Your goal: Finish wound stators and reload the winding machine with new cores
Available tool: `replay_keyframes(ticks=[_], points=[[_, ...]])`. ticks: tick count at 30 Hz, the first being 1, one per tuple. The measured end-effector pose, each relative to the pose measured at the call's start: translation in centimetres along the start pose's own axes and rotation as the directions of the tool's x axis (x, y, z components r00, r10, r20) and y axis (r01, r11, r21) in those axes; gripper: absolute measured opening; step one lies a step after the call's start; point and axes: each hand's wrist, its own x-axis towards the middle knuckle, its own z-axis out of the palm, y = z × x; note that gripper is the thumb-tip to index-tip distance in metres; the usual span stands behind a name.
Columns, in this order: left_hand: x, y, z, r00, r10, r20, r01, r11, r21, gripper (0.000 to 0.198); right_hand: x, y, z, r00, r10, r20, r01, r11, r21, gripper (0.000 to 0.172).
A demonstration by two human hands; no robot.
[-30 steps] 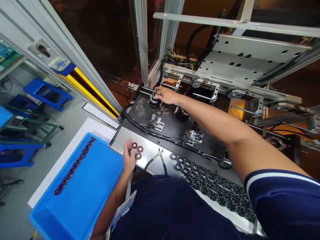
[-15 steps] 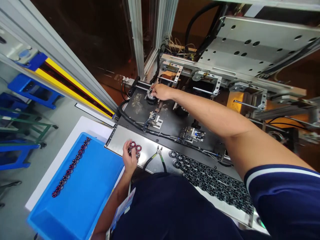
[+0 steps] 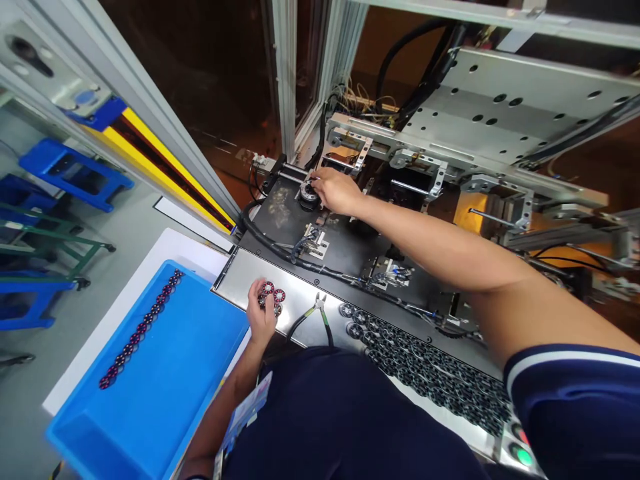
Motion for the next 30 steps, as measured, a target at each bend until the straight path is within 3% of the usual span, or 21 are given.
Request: replay_keyframes(ticks=[3,6,10,12,15,17,18,20,22,25,30], points=[[0.0,-0.1,0.1,1.000,0.019,-0.017,-0.019,1.000,0.008,0.056,-1.9,-0.8,-0.4,0.998,-0.012,0.062,0.016,0.998,-0.058,0.043],[0.1,0.1,0.3,0.998,0.049,-0.042,-0.048,0.999,0.021,0.055,-1.9,-1.4,-1.0,0.993,-0.024,0.119,0.035,0.995,-0.090,0.041],[0.5,0.4,0.1,0.995,0.093,-0.038,-0.091,0.995,0.050,0.055,-2.4,-3.1,-4.1,0.994,0.012,0.108,-0.003,0.996,-0.087,0.043],[0.5,0.6,-0.3,0.993,0.114,-0.027,-0.112,0.991,0.071,0.057,-5.1,-4.6,-5.9,1.000,0.022,0.013,-0.022,0.999,-0.048,0.048],[0.1,1.1,-1.1,0.988,0.153,-0.034,-0.148,0.983,0.110,0.061,-13.3,-7.7,-6.3,0.972,-0.041,-0.230,0.059,0.996,0.069,0.047],[-0.6,1.8,-1.5,0.981,0.187,-0.042,-0.180,0.975,0.129,0.064,-20.0,-10.2,-4.4,0.953,-0.052,-0.297,0.112,0.976,0.189,0.039],[-1.0,2.3,-1.7,0.975,0.217,-0.035,-0.211,0.968,0.138,0.065,-23.3,-11.4,-2.8,0.963,-0.035,-0.267,0.108,0.958,0.265,0.035],[-1.8,3.6,-1.9,0.952,0.305,0.008,-0.303,0.942,0.147,0.064,-28.6,-13.5,1.1,0.990,0.072,-0.124,-0.026,0.941,0.337,0.028],[-2.5,5.0,-1.6,0.917,0.391,0.080,-0.399,0.906,0.141,0.060,-31.7,-15.0,4.8,0.990,0.126,-0.071,-0.096,0.941,0.326,0.028],[-3.3,6.8,-0.8,0.882,0.436,0.179,-0.458,0.882,0.111,0.052,-32.7,-16.4,8.1,0.985,0.170,-0.034,-0.152,0.942,0.300,0.028],[-4.5,8.9,0.1,0.879,0.359,0.313,-0.379,0.926,0.002,0.039,-31.3,-17.4,8.4,0.990,0.137,0.022,-0.137,0.939,0.317,0.020]])
